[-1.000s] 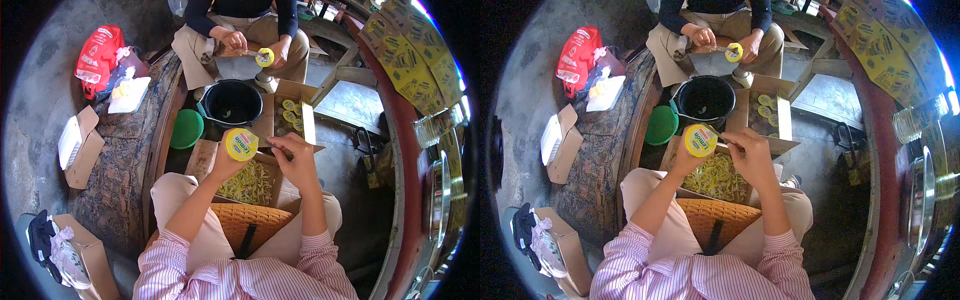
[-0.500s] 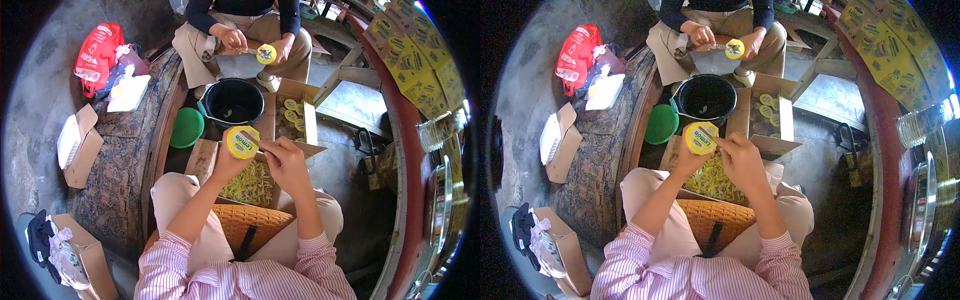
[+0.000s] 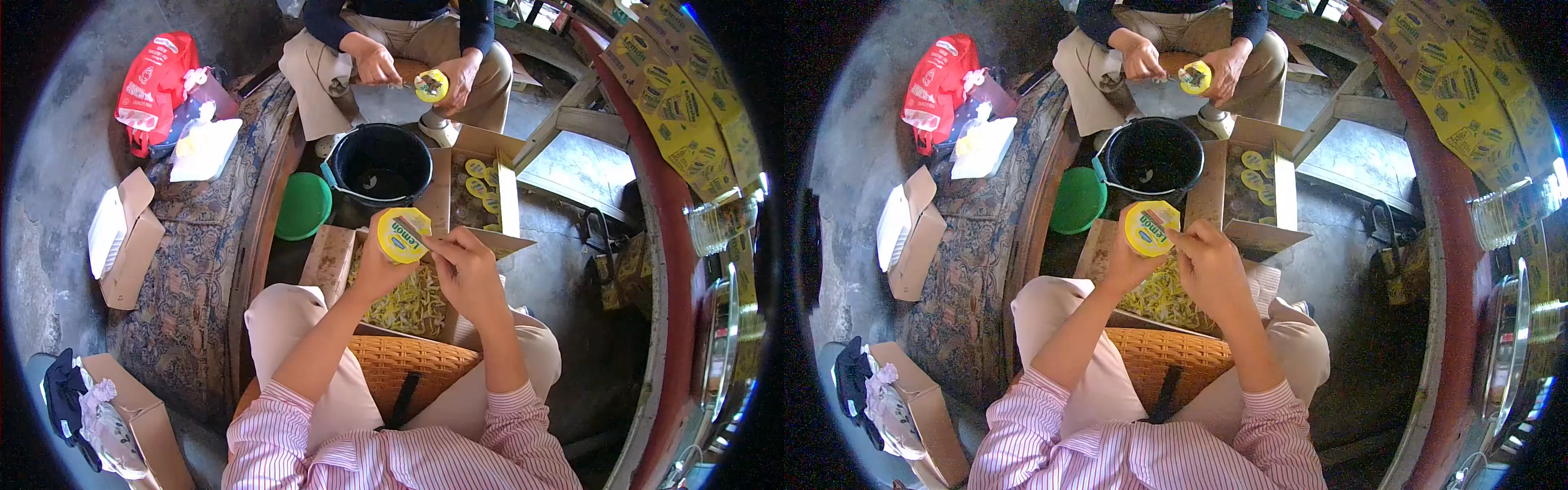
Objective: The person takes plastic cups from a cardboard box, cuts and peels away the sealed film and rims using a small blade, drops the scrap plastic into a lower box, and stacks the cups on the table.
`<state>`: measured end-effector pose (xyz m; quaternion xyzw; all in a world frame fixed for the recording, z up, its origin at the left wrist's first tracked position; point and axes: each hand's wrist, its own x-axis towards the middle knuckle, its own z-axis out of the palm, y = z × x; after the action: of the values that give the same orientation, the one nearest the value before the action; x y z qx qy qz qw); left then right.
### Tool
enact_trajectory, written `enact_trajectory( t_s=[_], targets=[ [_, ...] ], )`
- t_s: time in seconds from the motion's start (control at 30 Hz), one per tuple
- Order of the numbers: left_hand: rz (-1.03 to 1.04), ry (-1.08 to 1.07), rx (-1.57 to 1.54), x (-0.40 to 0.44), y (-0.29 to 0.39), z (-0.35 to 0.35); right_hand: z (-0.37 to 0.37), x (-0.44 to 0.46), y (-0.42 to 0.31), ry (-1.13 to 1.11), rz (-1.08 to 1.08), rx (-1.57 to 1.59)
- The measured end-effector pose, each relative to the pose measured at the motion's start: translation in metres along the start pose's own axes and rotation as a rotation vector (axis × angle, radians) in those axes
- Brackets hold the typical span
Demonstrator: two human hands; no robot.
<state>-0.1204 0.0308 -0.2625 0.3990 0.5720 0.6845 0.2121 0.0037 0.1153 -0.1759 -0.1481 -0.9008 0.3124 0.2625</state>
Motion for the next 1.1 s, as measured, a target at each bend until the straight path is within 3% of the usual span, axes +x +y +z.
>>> enact_trajectory(
  t_s=[0.4,0.5,1.1],
  targets=[
    [0.014,-0.029,-0.031,-0.001,-0.003,-0.001,0.005,-0.003,0.000,-0.069,-0.015,-0.065],
    [0.026,-0.057,0.088,0.000,0.002,-0.003,0.006,-0.003,0.002,-0.070,-0.021,-0.079],
    [-0.011,-0.056,-0.059,-0.001,-0.003,-0.001,-0.003,-0.001,0.000,-0.082,-0.014,-0.099]
  ],
)
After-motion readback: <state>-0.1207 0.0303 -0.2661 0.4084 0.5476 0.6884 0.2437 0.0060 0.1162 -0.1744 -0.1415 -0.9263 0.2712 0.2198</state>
